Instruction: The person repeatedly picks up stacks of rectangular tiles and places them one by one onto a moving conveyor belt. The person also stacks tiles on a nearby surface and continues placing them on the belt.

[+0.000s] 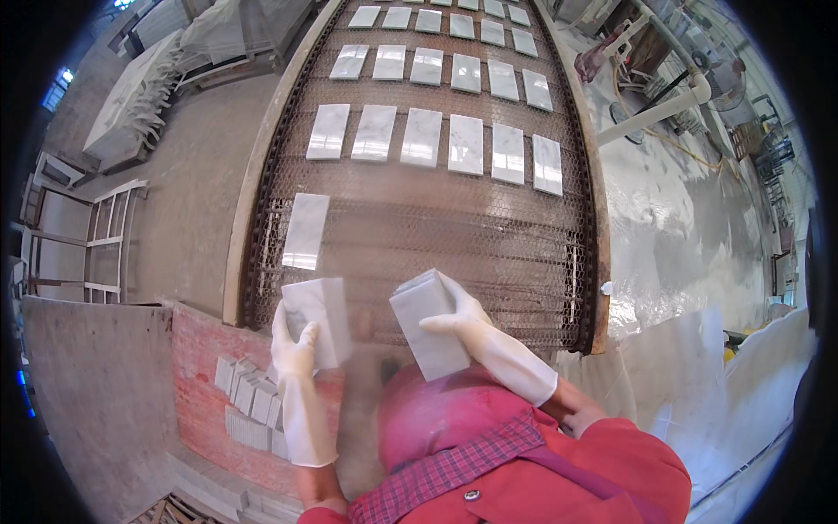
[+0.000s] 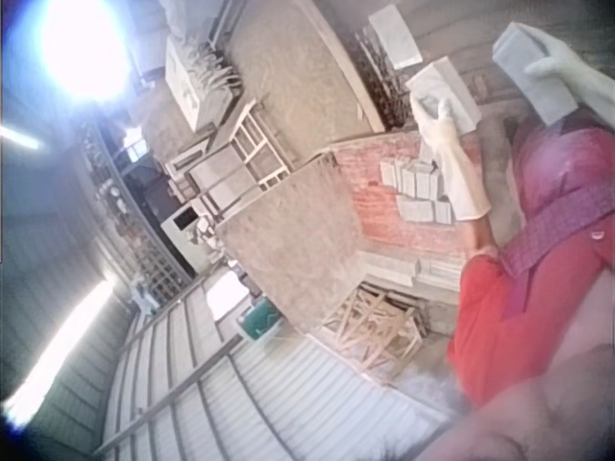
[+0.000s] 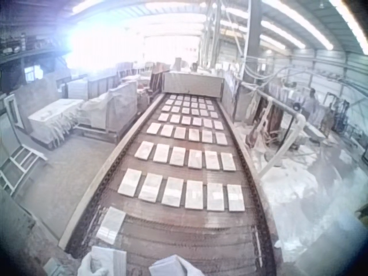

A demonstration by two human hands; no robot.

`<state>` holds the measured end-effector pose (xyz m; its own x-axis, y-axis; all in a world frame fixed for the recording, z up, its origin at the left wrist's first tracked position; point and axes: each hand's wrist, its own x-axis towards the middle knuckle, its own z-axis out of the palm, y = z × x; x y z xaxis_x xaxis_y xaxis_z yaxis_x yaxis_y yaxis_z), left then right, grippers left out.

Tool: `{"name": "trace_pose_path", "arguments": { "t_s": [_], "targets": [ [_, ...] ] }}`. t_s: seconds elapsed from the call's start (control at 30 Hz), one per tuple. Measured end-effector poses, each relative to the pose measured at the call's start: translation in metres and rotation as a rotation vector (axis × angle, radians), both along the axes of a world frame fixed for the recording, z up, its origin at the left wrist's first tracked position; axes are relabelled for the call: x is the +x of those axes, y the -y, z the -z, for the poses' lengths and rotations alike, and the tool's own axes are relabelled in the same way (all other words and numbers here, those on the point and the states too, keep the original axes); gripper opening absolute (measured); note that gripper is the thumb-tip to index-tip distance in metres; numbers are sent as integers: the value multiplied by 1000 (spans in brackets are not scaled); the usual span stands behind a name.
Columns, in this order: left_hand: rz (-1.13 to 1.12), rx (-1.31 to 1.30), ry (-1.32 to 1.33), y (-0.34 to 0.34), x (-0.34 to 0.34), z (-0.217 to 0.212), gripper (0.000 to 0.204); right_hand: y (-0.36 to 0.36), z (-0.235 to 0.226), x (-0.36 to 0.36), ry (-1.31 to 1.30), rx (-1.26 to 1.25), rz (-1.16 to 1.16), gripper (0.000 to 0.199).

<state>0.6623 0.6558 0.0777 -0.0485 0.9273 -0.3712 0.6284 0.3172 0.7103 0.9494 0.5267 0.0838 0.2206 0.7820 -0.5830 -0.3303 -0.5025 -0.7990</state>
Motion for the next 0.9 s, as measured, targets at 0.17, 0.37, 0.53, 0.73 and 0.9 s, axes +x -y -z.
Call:
{"name": "trace_pose_path", "arguments": {
  "t_s": [0.17,0.37,0.53,0.73,0.9],
  "targets": [
    [20,29,-127,4,14,-10,78,-16,3,5,243,-13,-116,111],
    [95,67,-298,11,40,-19,98,-19,18,5,371,-41,-175,115],
    [190,80,-513,7,59,-29,104,-21,1,0,484,-125,-262,114],
    [222,16,-687,-1,72,-34,99,-25,-16,-12,537,-203,-263,115],
    [223,-41,-615,-14,72,-41,102,-30,-6,-10,476,-138,-160,114]
  ]
}}
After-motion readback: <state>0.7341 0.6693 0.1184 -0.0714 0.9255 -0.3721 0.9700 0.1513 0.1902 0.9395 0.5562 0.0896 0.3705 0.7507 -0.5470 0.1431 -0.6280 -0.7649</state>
